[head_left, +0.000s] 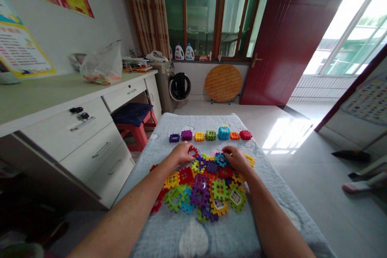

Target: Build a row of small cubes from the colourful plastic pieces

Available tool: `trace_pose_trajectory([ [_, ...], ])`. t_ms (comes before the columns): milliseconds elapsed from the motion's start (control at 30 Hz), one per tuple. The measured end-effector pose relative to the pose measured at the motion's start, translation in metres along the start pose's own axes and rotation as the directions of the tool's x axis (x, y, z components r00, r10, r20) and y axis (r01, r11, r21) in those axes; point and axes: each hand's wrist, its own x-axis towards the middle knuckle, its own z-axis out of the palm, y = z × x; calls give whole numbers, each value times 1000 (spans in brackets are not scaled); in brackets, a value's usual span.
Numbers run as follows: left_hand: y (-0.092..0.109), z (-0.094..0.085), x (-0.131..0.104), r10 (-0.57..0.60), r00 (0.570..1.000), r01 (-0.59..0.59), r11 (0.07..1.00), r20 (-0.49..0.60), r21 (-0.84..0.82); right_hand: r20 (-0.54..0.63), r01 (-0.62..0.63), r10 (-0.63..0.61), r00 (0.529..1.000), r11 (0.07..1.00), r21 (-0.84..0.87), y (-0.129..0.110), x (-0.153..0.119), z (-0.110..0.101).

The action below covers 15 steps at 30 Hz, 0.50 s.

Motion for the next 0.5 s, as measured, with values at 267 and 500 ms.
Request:
trace_pose_trajectory([
  [267, -47, -57, -50, 25, 999, -22, 995, 37, -96, 19, -23, 23, 1000, 1000, -4, -1, -1, -1],
  [500, -64, -78, -112, -7, 982, 18, 998, 190, -55, 13, 17, -17, 1000, 999, -33, 2, 0, 4],
])
